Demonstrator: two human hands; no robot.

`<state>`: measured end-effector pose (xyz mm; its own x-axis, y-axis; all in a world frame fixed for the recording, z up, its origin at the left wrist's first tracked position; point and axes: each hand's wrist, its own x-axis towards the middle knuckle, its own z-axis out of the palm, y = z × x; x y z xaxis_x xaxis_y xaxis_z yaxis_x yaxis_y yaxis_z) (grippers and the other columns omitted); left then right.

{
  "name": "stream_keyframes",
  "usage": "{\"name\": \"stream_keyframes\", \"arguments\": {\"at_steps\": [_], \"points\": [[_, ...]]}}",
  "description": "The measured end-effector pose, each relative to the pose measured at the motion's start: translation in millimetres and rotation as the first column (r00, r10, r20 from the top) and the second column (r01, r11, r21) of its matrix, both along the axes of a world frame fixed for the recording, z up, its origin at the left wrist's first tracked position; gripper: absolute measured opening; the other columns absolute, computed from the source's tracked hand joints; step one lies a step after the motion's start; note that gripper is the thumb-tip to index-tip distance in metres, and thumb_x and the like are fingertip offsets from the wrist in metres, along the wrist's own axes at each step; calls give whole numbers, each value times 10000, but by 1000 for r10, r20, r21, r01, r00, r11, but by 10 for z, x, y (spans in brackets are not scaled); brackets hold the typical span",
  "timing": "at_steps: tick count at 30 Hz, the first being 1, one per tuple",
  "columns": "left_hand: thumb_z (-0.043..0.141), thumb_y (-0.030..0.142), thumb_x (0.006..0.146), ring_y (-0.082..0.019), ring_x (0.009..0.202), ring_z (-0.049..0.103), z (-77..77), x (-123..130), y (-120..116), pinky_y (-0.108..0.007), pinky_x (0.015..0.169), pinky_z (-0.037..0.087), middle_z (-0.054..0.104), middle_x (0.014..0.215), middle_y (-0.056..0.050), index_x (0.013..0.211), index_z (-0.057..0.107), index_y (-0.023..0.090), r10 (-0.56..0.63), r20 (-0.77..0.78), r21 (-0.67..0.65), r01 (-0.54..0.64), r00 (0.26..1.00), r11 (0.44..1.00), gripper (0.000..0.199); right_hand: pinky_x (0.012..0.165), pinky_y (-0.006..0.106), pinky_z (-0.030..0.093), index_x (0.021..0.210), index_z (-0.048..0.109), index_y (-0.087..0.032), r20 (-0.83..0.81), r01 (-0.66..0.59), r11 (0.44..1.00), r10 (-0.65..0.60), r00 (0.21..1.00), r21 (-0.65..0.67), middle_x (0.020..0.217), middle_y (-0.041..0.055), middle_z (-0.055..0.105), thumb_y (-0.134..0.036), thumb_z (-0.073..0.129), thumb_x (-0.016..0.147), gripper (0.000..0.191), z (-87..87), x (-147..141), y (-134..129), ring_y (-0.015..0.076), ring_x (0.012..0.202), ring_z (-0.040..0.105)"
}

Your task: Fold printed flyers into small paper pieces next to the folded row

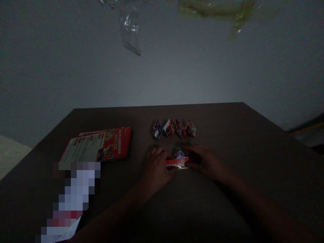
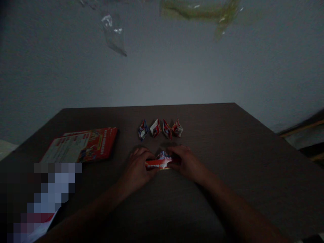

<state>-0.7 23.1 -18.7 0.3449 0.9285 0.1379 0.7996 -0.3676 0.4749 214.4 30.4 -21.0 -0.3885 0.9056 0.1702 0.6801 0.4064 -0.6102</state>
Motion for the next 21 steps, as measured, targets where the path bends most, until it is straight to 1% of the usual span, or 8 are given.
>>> {"name": "stream_keyframes", "arguments": {"at_steps": [5,8,12,14,17,21], "points": [[720,302,669,-230,968,494,2,0,2,-365,826,387,564,958,-25,859,622,214,-2,-5,-18,2,1000,1000,232,810,365,459,1154,570,-234,9,5,1000,-5,1000,8,1010,62,635,-238,680,743,426,18,-1,-2,212,898,586],[704,287,697,-218,965,493,6,-5,2,-354,821,389,565,964,-21,842,629,217,-20,8,-3,20,1000,1000,178,798,356,445,1135,579,-229,25,-12,999,12,1000,31,977,60,644,-203,649,765,377,47,-3,-5,204,876,585],[660,253,741,-213,956,493,4,-18,3,-343,802,393,563,967,-27,813,632,211,-38,8,31,38,999,999,88,785,336,413,909,644,-209,45,-81,990,77,996,112,867,43,666,-192,627,791,121,61,12,-3,195,851,586],[652,253,751,-215,953,494,-1,-22,2,-344,800,393,562,954,-31,813,634,209,-45,1,37,45,999,998,79,790,335,401,843,647,-212,51,-101,986,95,994,134,853,33,674,-200,627,797,52,51,24,3,190,840,593],[669,269,743,-216,955,496,-9,-26,-2,-346,804,393,565,945,-29,832,637,213,-55,9,32,55,998,998,110,817,345,388,846,649,-224,66,-115,983,106,992,143,896,29,689,-175,628,791,77,35,40,13,188,851,603],[678,225,730,-200,945,506,-10,-53,-2,-339,819,389,578,948,-18,861,640,222,-108,44,26,107,993,994,136,835,362,375,835,647,-222,122,-129,980,111,986,149,927,31,692,-121,630,766,123,32,59,21,202,886,602]]}}
